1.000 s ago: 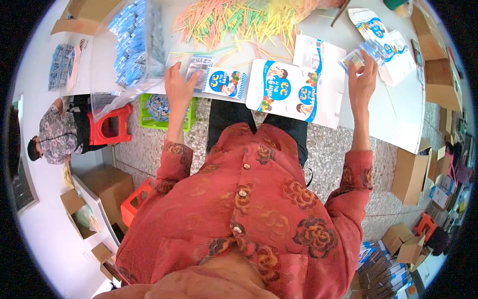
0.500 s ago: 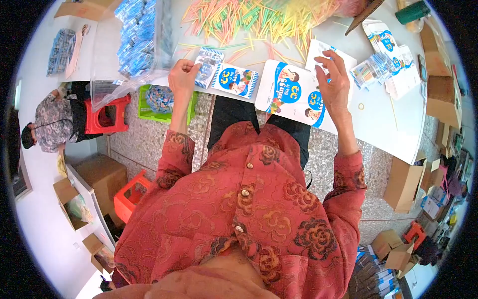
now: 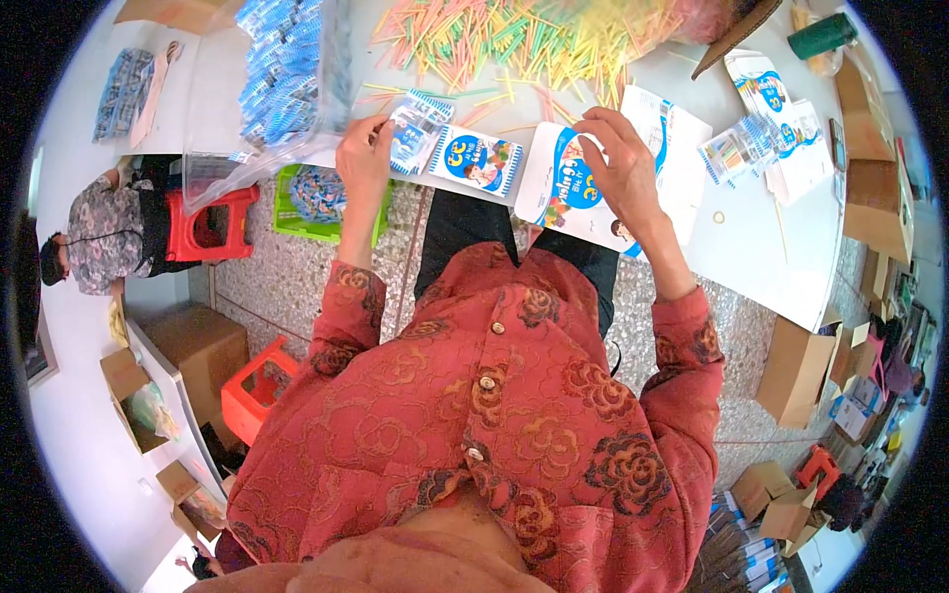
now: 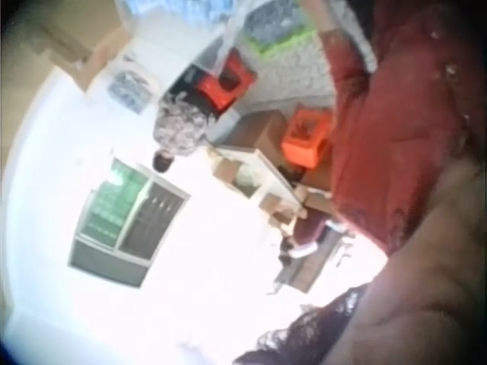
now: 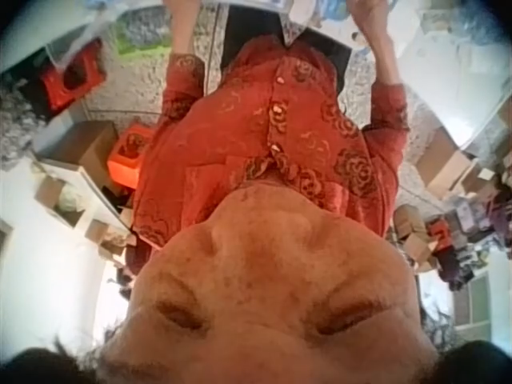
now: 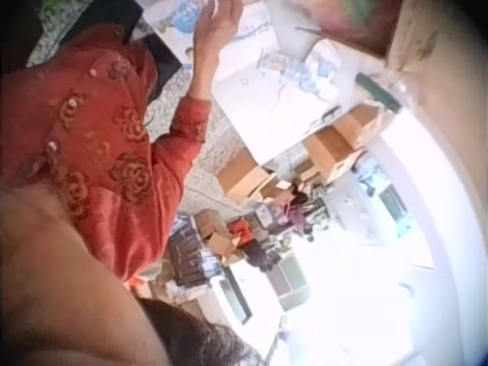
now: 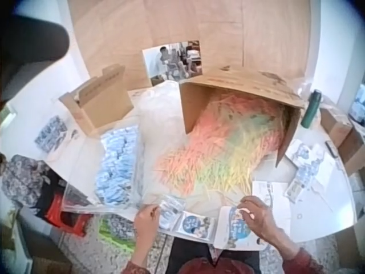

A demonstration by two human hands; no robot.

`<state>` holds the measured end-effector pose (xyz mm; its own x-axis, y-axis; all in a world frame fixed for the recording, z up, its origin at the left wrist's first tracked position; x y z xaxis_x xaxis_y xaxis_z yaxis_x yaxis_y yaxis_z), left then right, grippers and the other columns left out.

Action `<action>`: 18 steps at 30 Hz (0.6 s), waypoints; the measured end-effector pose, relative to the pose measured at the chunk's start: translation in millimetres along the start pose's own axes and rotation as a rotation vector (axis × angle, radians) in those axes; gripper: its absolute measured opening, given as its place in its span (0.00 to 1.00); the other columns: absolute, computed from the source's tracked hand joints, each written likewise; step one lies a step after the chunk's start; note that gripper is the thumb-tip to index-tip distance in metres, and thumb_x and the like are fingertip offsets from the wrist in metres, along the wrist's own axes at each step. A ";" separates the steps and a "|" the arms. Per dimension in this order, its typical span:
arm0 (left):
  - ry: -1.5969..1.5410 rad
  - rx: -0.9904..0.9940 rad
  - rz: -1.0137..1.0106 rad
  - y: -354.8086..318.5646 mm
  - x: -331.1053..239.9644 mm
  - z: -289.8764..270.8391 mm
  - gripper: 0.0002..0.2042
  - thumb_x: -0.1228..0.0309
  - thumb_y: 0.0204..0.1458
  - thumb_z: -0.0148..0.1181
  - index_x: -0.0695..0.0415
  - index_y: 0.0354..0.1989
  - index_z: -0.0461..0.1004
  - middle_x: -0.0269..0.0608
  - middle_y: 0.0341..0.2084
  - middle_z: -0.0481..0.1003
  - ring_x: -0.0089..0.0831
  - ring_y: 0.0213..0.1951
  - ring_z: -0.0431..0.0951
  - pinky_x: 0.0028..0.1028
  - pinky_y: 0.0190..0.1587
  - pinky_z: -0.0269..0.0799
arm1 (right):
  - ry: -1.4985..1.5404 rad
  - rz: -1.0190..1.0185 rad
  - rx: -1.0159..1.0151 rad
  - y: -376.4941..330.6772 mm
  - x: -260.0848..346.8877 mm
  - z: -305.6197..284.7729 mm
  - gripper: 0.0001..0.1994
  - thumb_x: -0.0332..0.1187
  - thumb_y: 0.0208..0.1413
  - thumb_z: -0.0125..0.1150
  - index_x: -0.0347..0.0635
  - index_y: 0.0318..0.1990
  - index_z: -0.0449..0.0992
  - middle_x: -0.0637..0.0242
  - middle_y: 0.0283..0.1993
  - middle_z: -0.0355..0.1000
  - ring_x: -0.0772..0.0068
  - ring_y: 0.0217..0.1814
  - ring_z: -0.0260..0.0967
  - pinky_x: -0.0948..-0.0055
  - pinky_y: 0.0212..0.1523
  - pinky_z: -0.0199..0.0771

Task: Packaging small colorful plastic rings into plastic bags at a workstation.

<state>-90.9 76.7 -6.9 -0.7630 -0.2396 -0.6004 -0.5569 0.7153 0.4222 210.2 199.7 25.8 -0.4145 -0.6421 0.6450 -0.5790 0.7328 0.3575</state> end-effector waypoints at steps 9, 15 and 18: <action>-0.232 0.099 -0.275 -4.9 19.2 11.8 0.11 0.68 0.38 0.68 0.60 0.28 0.77 0.40 0.19 0.76 0.27 0.21 0.75 0.26 0.26 0.68 | -0.022 -0.010 0.067 -3.5 4.2 10.0 0.08 0.21 0.50 0.55 0.37 0.38 0.75 0.61 0.45 0.69 0.68 0.39 0.71 0.74 0.33 0.74; -0.102 0.052 -0.161 -3.1 14.5 9.7 0.08 0.68 0.39 0.67 0.59 0.23 0.76 0.39 0.18 0.74 0.34 0.23 0.74 0.31 0.28 0.68 | -0.007 -0.018 0.060 -6.8 3.7 8.9 0.07 0.21 0.51 0.56 0.37 0.38 0.74 0.61 0.41 0.71 0.68 0.37 0.72 0.74 0.31 0.72; -0.021 0.001 -0.086 -1.9 2.7 6.8 0.08 0.69 0.40 0.66 0.59 0.21 0.75 0.40 0.18 0.73 0.37 0.25 0.72 0.35 0.29 0.66 | -0.018 -0.006 0.066 -8.6 2.7 10.2 0.07 0.21 0.51 0.55 0.36 0.38 0.74 0.60 0.40 0.71 0.68 0.35 0.71 0.75 0.31 0.71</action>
<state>-89.6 79.2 -13.9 -0.7051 -0.2861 -0.6488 -0.6198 0.6931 0.3680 206.9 189.4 17.5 -0.4234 -0.6505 0.6305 -0.6261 0.7131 0.3153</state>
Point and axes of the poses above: each hand's wrist, its own y-axis towards the middle knuckle, its own z-axis out of the palm, x = y × z, the point moved 5 cm from there along y, towards the middle knuckle
